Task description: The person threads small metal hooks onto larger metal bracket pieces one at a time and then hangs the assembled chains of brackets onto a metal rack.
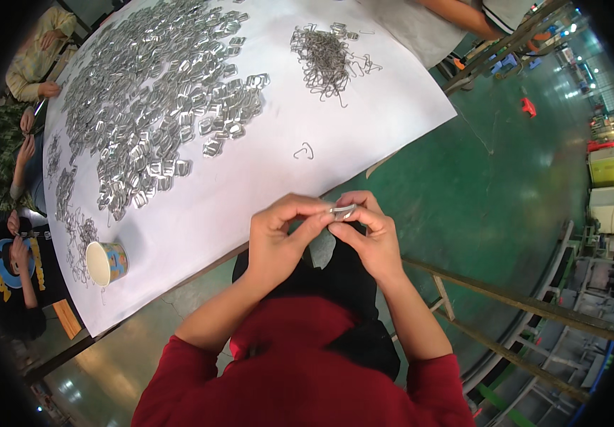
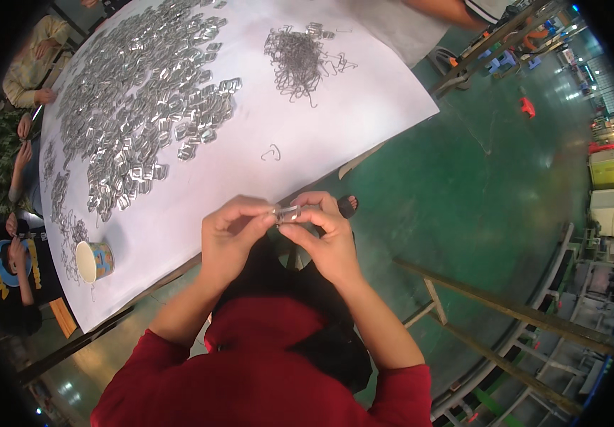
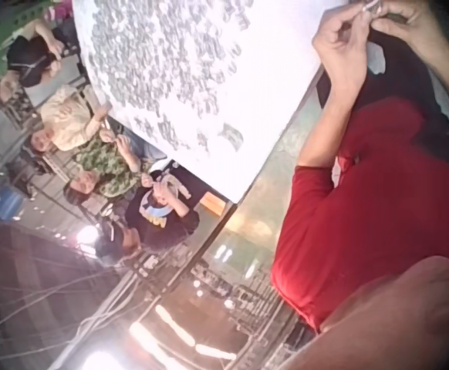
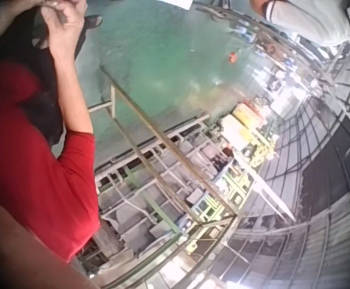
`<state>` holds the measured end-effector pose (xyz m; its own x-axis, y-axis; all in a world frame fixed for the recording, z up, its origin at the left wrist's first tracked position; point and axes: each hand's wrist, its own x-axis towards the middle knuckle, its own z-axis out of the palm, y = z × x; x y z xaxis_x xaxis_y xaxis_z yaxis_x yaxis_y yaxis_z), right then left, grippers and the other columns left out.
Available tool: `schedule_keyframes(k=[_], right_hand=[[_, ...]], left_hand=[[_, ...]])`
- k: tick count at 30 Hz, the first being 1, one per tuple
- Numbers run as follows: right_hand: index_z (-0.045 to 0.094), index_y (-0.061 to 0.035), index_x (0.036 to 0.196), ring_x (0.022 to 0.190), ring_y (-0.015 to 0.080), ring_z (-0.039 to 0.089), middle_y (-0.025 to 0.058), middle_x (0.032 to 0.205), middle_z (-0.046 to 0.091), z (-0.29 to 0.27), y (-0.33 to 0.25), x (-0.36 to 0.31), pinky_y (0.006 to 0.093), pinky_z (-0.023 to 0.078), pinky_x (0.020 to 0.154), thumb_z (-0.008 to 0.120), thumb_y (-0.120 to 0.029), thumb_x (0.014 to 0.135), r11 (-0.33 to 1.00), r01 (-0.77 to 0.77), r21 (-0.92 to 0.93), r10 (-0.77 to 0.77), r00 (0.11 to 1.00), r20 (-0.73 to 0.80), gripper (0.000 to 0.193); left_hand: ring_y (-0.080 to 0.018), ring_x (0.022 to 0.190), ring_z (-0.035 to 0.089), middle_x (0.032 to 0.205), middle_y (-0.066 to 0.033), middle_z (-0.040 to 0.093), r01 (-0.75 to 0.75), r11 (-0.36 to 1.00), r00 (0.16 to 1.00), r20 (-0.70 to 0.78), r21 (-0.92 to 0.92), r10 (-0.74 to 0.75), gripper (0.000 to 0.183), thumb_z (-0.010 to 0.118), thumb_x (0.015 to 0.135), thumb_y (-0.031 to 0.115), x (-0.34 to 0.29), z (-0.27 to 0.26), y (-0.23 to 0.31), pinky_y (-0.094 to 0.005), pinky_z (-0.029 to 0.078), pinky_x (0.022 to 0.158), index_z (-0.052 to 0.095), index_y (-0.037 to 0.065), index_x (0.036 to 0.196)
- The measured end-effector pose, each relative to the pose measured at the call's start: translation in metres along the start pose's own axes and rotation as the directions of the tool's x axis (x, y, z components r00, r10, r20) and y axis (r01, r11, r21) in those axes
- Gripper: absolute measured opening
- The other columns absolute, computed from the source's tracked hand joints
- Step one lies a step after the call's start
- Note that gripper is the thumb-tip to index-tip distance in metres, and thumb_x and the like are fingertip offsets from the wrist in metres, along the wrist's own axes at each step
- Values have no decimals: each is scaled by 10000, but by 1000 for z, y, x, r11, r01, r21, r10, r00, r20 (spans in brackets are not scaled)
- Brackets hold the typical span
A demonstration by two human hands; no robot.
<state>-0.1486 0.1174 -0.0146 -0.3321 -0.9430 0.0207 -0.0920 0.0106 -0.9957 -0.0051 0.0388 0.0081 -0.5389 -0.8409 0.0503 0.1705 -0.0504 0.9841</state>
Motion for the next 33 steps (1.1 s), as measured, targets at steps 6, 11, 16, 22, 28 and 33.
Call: schedule_keyframes(k=[6,11,16,22,28,33], right_hand=[[579,-62,1119,1017,184,519,86,1095,543,-67,12,75,291,411,849,565,-145,857,973,-41,-229,33,999,-36,276],[554,-56,1157,1097,297,494,142,1202,508,-95,71,218,363,397,919,535,-221,881,679,305,-667,-380,924,37,321],[385,-113,1338,1318,291,268,117,1403,335,-78,99,280,489,206,1063,438,-349,914,313,155,-937,-256,964,74,488],[368,-112,1355,1339,286,235,90,1438,298,-73,104,199,526,155,1069,416,-362,919,341,140,-930,-287,957,39,504],[463,-99,1267,1315,294,294,116,1361,402,-57,70,146,516,160,1072,410,-274,927,712,206,-671,-181,978,108,386],[615,-79,1030,999,270,573,122,1049,592,-83,67,174,388,439,849,535,-191,867,866,38,-499,-156,968,-197,214]], left_hand=[[-173,856,584,911,-116,623,-5,1000,998,59,-12,5,114,610,796,-66,-2,-8,-10,-277,457,783,641,-36,901],[-169,840,580,906,-122,617,34,999,995,97,0,-33,117,610,793,-67,5,-5,-9,-272,462,761,644,-33,900],[-107,741,581,885,-91,631,25,999,997,67,28,-27,113,669,776,3,8,-7,-12,-227,464,645,678,17,888],[-103,723,583,878,-91,630,53,997,995,87,-61,-48,128,665,772,-11,10,-8,-17,-227,470,637,676,16,897],[-100,685,582,864,-92,625,-72,997,988,134,0,71,129,649,776,-27,9,-9,-27,-212,462,601,673,10,898],[-93,674,574,862,-90,623,-36,999,991,130,-25,39,130,643,780,-31,3,-10,-21,-212,458,593,672,8,900]])
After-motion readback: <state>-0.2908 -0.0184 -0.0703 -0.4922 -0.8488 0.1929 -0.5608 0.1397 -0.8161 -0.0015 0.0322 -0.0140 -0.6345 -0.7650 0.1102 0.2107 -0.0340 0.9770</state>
